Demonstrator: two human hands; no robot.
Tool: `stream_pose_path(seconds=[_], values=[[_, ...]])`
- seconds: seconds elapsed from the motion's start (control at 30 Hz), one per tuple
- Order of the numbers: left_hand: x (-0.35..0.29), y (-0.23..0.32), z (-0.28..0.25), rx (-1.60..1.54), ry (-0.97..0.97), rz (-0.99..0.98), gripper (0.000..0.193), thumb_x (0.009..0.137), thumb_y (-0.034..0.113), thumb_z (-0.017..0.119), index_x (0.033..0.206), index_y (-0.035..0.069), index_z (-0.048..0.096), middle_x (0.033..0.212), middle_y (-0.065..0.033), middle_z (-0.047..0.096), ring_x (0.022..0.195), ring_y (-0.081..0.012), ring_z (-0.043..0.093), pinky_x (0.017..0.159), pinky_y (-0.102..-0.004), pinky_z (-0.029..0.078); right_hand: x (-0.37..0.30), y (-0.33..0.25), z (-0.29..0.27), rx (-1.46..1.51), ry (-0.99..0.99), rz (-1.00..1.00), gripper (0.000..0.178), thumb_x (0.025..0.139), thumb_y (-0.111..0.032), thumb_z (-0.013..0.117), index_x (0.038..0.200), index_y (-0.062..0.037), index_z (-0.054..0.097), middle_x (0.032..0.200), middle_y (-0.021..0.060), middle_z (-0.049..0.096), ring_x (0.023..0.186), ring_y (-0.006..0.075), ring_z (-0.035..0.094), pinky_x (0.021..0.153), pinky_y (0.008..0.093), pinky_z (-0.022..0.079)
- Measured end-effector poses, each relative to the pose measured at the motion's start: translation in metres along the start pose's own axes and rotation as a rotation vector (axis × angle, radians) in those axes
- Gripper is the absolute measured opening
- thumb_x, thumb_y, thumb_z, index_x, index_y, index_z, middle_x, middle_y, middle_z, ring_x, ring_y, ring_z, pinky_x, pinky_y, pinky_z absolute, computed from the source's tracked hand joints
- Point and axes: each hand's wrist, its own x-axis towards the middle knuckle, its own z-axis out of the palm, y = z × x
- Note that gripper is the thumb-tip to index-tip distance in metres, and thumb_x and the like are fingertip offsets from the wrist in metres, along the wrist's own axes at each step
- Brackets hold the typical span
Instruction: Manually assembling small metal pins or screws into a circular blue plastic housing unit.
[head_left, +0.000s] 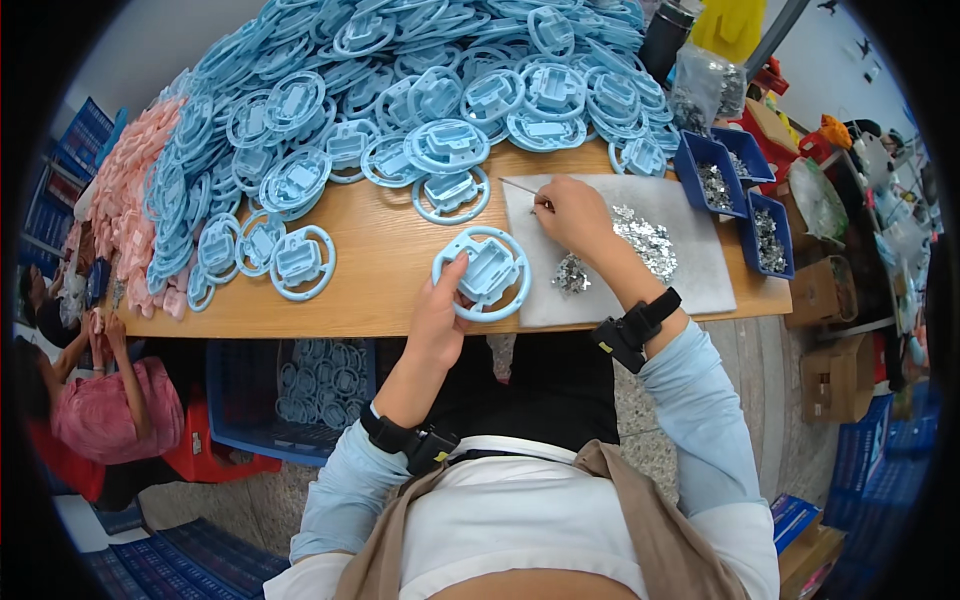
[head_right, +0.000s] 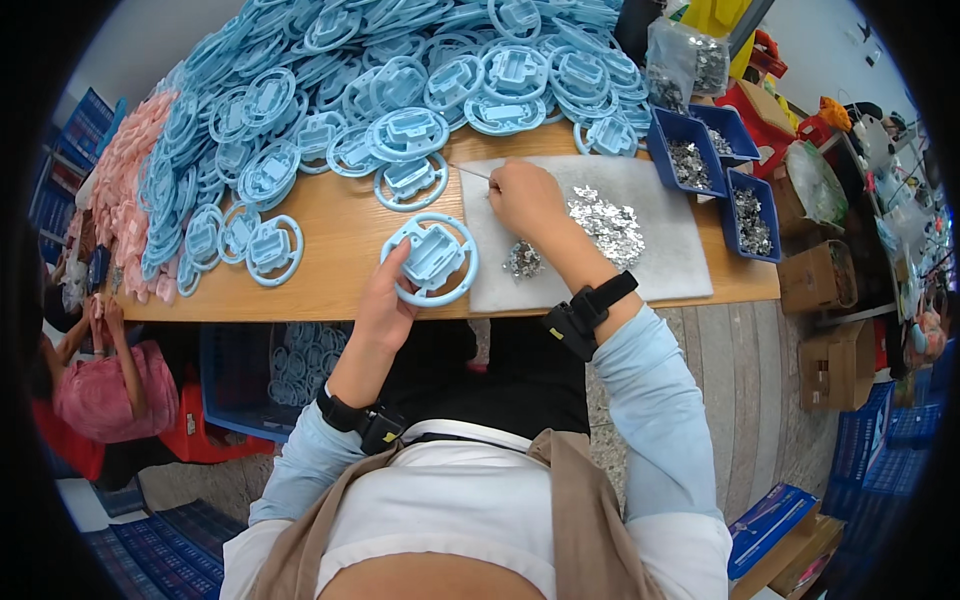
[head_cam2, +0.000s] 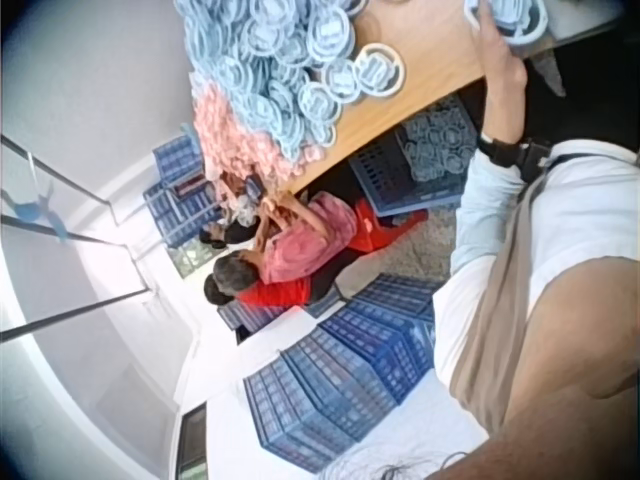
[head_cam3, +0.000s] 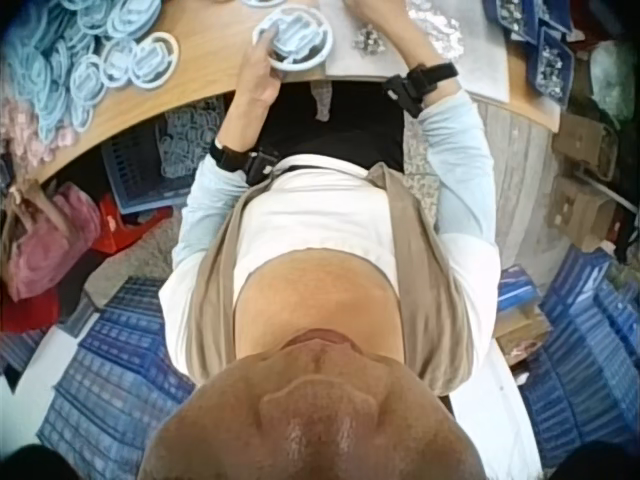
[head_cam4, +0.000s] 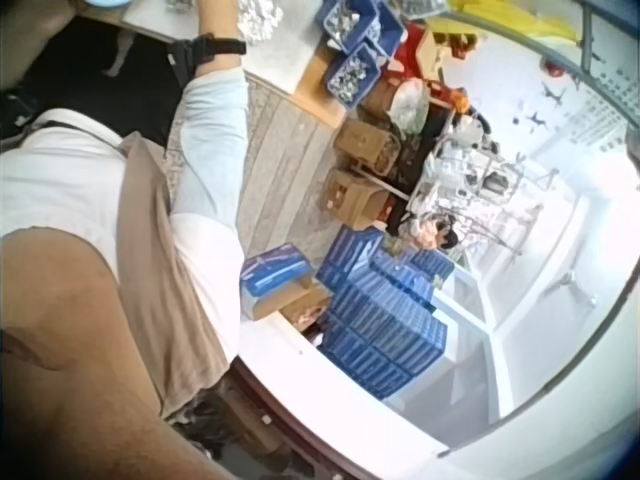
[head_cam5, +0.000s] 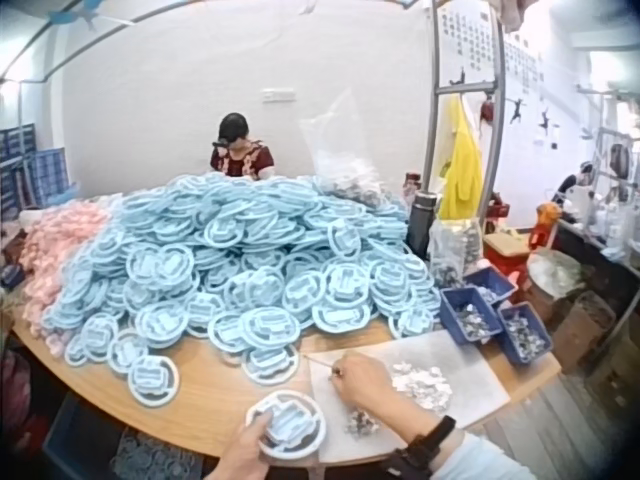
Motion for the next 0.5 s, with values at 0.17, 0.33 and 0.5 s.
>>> stream_pose_path(seconds=[0.17,0.33,0.5], values=[[0.004,-0.008,0.0,-0.018,0.0,0.046,0.026,0.085,0.019,0.059,0.106,0.006,0.051,0.097,-0.0053,0.057,0.085,-0.0131,0.059,0.071,-0.0272,0.052,-0.003,0.001,0.002,-0.095,0.009,-0.072,0.011,0.074,-0.014,0.058,0.075,-0.0049,0.063,0.079,0.0103,0.057,0.075,0.0293,0.058,0.066,0.0377,0.046],[0.004,-0.011,0.001,0.013,-0.036,0.065,0.026,0.086,0.017,0.057,0.108,0.005,0.049,0.098,-0.0062,0.057,0.086,-0.0132,0.059,0.073,-0.0274,0.052,0.0,0.003,0.0,-0.047,-0.007,-0.065,0.011,0.073,-0.015,0.06,0.075,-0.0047,0.062,0.082,0.0094,0.058,0.074,0.0297,0.058,0.064,0.0373,0.046],[0.002,-0.011,0.0,-0.027,-0.03,0.049,0.027,0.087,0.016,0.056,0.11,0.004,0.048,0.098,-0.0056,0.057,0.087,-0.013,0.059,0.074,-0.0274,0.052,-0.017,-0.018,-0.016,0.335,0.032,-0.067,0.012,0.07,-0.013,0.066,0.076,-0.0033,0.063,0.063,0.005,0.054,0.052,0.0154,0.049,0.049,0.029,0.038]])
